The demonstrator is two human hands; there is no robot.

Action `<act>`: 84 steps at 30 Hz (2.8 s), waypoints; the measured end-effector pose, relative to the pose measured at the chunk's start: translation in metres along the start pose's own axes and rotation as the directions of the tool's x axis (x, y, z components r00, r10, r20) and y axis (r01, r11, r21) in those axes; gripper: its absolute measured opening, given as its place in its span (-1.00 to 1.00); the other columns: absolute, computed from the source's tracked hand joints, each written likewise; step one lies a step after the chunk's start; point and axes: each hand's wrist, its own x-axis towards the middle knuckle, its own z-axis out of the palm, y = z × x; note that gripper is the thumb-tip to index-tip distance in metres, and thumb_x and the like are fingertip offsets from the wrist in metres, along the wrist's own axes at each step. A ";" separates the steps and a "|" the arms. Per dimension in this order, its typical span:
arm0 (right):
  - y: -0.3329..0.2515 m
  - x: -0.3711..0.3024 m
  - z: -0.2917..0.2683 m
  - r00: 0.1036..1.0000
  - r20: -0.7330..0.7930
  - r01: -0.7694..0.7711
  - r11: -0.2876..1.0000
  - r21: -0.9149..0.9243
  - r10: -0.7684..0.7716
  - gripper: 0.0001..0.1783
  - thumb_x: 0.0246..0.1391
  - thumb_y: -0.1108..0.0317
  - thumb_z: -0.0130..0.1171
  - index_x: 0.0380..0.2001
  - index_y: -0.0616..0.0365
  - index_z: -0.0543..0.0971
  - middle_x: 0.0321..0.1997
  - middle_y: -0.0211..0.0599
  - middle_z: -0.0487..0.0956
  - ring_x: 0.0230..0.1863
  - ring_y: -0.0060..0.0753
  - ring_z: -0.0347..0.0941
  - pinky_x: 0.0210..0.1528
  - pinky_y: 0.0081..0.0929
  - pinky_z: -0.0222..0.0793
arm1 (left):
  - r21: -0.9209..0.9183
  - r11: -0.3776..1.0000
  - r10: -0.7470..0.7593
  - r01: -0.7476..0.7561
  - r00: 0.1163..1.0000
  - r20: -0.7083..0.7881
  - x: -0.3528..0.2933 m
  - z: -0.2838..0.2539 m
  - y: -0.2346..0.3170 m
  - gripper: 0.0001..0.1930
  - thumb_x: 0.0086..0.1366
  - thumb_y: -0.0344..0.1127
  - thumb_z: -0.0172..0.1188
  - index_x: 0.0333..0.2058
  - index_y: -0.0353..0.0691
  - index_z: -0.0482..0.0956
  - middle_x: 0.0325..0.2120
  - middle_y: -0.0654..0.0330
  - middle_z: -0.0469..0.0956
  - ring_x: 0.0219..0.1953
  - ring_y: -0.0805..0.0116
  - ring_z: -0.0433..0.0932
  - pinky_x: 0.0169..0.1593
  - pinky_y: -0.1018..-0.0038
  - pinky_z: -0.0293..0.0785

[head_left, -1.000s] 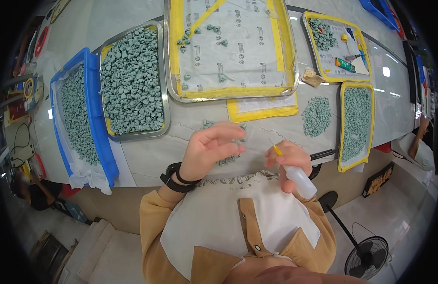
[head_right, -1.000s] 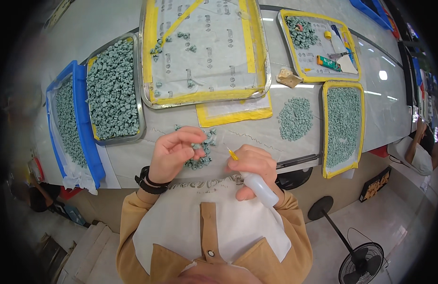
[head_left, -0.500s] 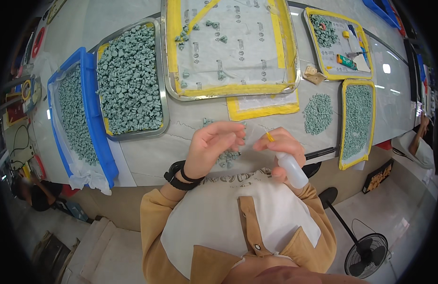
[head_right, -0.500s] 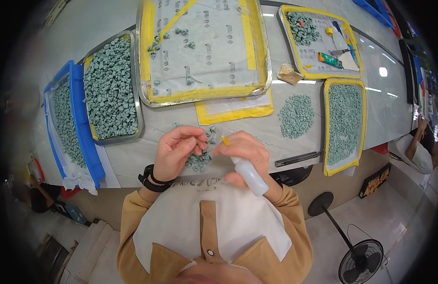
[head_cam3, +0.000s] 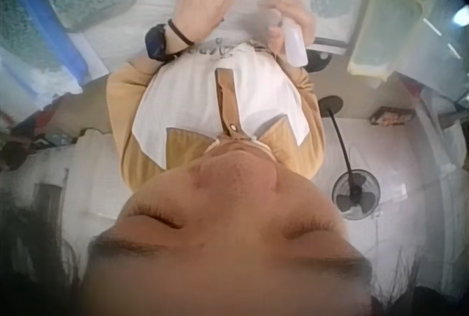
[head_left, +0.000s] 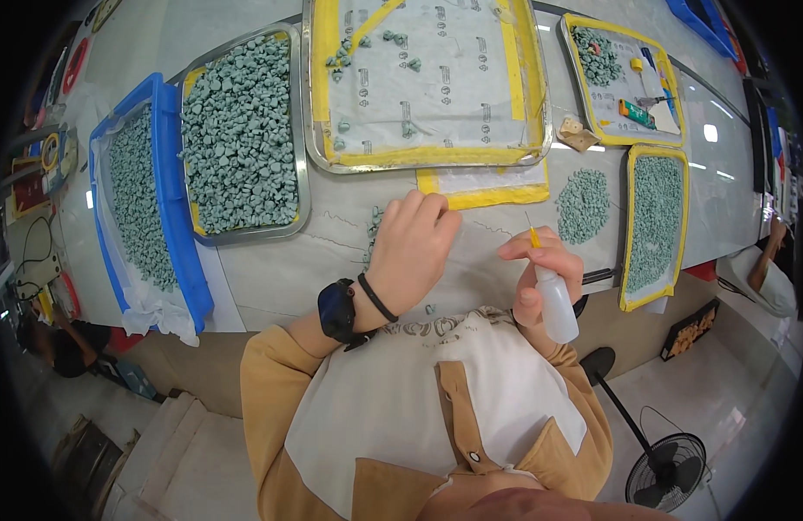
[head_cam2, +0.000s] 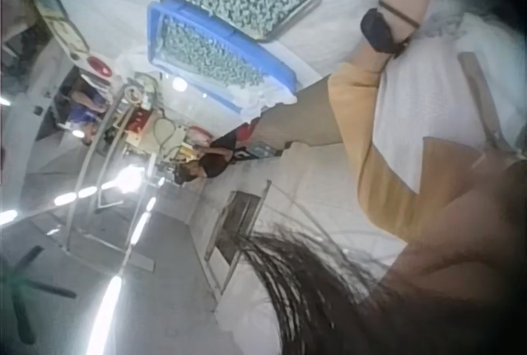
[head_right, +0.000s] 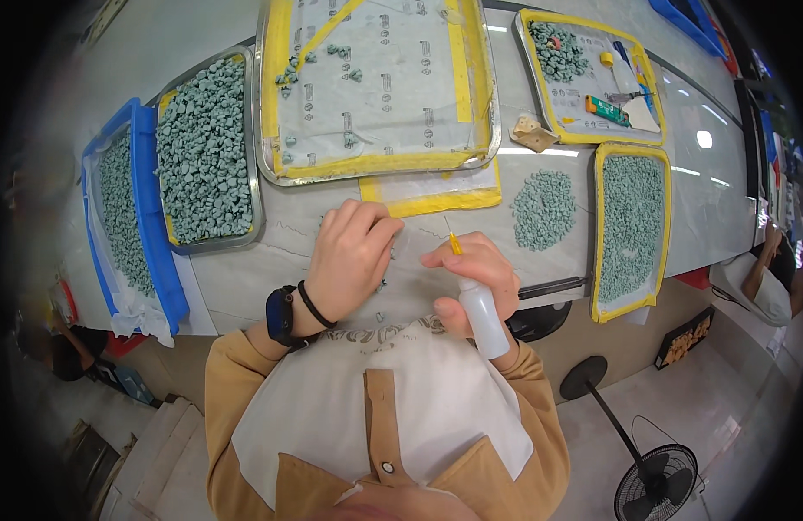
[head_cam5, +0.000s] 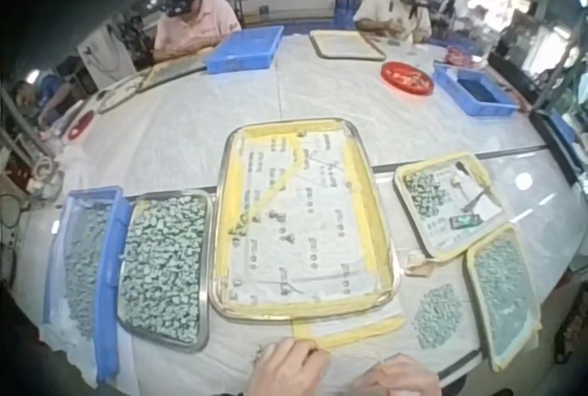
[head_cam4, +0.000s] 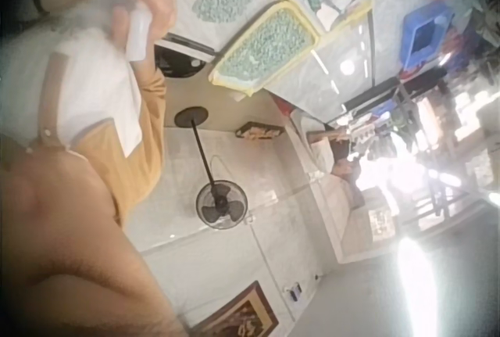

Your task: Glue small green plastic flower-shaped parts together or onto a substrate at a workbench.

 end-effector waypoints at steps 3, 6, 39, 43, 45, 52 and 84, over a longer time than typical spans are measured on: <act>-0.001 -0.003 0.001 1.000 0.000 0.004 1.000 -0.009 -0.004 -0.52 0.25 -0.02 0.04 -0.04 0.18 0.33 -0.36 -0.06 0.57 -0.39 -0.28 0.48 -0.31 -0.40 0.34 | 0.037 0.999 -0.004 0.003 0.999 0.043 0.002 0.007 0.001 -0.80 0.03 -0.52 0.22 -0.30 -0.21 0.55 -0.31 0.20 0.46 -0.21 0.18 0.41 -0.16 0.32 0.30; 0.003 -0.005 0.002 1.000 -0.014 0.023 1.000 0.006 -0.023 -0.45 0.24 -0.10 0.03 -0.03 0.19 0.32 -0.35 -0.05 0.56 -0.40 -0.27 0.48 -0.34 -0.39 0.36 | -0.015 0.999 0.051 -0.051 0.999 0.003 0.006 0.008 -0.002 -0.78 0.02 -0.53 0.23 -0.29 -0.22 0.57 -0.30 0.19 0.47 -0.26 0.17 0.44 -0.20 0.32 0.33; 0.009 0.004 0.004 1.000 -0.001 0.024 0.997 0.079 -0.024 -0.31 0.24 -0.32 -0.21 -0.15 0.18 0.42 -0.38 -0.09 0.63 -0.21 -0.02 0.54 -0.19 -0.22 0.47 | -0.969 -0.052 -0.246 0.243 0.937 0.248 -0.003 -0.033 -0.009 -0.72 0.29 -0.62 0.08 -0.02 -0.43 0.49 -0.07 0.01 0.57 -0.06 0.23 0.61 0.02 0.43 0.54; -0.004 0.015 -0.001 0.996 0.091 -0.030 0.996 0.081 0.023 -0.28 0.22 -0.36 -0.23 -0.20 0.17 0.47 -0.43 -0.13 0.65 -0.12 0.02 0.52 -0.13 -0.18 0.47 | -0.959 -0.008 -0.255 0.285 0.926 0.277 -0.007 -0.027 -0.006 -0.72 0.27 -0.66 0.08 -0.04 -0.42 0.49 -0.08 0.03 0.57 -0.08 0.23 0.61 0.01 0.43 0.55; -0.004 0.017 -0.001 0.986 0.157 -0.070 0.987 0.146 0.047 -0.29 0.14 -0.35 -0.02 -0.18 0.17 0.56 -0.25 -0.16 0.68 0.00 0.05 0.49 -0.01 -0.14 0.45 | -0.977 0.008 -0.191 0.215 0.959 0.209 -0.010 -0.024 -0.005 -0.71 0.26 -0.68 0.08 -0.04 -0.42 0.49 -0.10 0.07 0.55 -0.08 0.25 0.61 0.01 0.41 0.54; -0.011 0.021 0.002 0.984 0.156 -0.113 0.981 0.160 0.087 -0.33 0.17 -0.29 -0.03 -0.21 0.19 0.57 -0.26 -0.18 0.68 0.00 0.04 0.49 -0.03 -0.14 0.46 | -0.995 0.029 -0.131 0.097 0.987 0.093 -0.009 -0.019 -0.002 -0.71 0.26 -0.71 0.05 -0.03 -0.44 0.48 -0.11 0.11 0.51 -0.06 0.30 0.58 0.05 0.40 0.51; -0.015 0.032 0.005 0.974 0.214 -0.081 0.997 0.015 0.076 -0.44 0.27 -0.13 -0.12 -0.29 0.19 0.56 -0.26 0.01 0.62 -0.20 -0.13 0.49 -0.12 -0.23 0.36 | -0.989 0.058 -0.177 0.134 0.977 0.122 -0.013 -0.018 -0.002 -0.72 0.18 -0.73 0.09 -0.10 -0.49 0.46 -0.13 0.03 0.46 -0.15 0.29 0.58 -0.05 0.42 0.57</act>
